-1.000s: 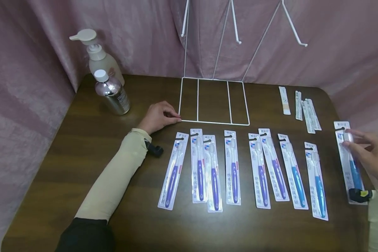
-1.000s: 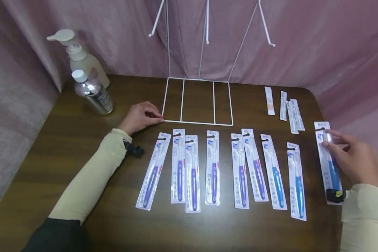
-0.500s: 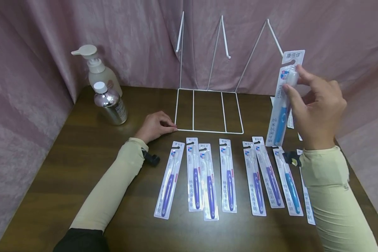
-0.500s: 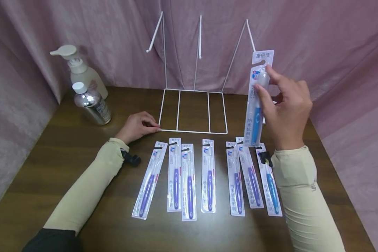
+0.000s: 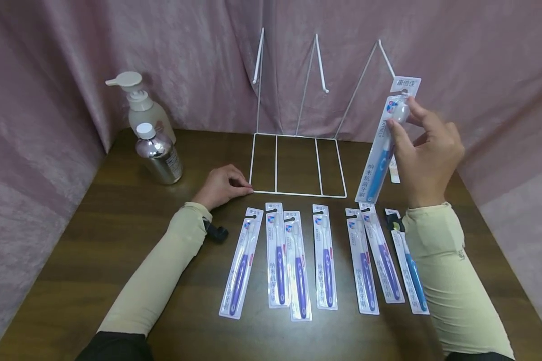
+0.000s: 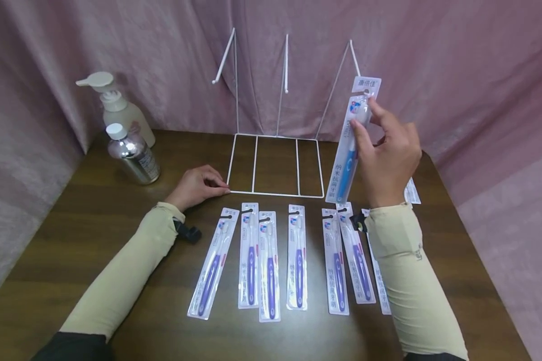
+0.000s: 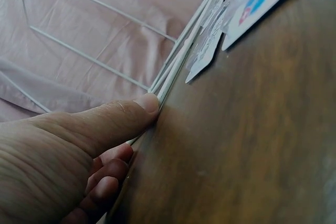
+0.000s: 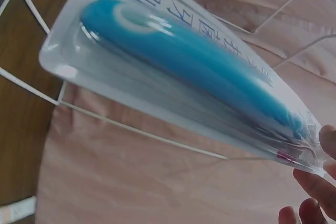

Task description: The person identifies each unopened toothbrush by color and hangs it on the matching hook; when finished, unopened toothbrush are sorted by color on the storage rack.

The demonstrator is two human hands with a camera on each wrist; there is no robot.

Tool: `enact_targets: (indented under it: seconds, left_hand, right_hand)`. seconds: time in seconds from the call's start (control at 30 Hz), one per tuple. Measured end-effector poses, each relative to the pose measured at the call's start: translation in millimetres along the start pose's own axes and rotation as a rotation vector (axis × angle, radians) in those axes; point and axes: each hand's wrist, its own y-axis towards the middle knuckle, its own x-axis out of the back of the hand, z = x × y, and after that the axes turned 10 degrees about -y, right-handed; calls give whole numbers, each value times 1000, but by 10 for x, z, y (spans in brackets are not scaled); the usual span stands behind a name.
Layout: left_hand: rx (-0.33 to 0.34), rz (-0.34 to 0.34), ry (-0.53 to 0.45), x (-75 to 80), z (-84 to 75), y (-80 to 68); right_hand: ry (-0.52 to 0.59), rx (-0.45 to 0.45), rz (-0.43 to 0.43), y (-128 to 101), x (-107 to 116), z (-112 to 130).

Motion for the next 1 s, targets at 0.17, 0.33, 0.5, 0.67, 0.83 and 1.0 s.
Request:
enact_targets:
  seconds: [0.17, 0.33, 0.5, 0.67, 0.83, 1.0]
  left_hand:
    - [17, 2, -4, -36, 57, 16]
    - [12, -17, -7, -94, 108, 22]
    - [-5, 9, -28, -194, 43, 67]
    - [-20, 42, -37, -286, -20, 128]
    - [-44, 54, -41, -276, -27, 153]
    - [-45, 22, -35, -191, 7, 147]
  right_hand:
    - [9, -33, 43, 150, -378, -118]
    - [13, -111, 84, 430, -781, -191]
    - [28, -216, 97, 700, -1011, -311]
    - [20, -295, 103, 837, -1081, -459]
    - [-3, -296, 126, 881, -1093, -485]
    - [-17, -226, 195, 863, -974, -470]
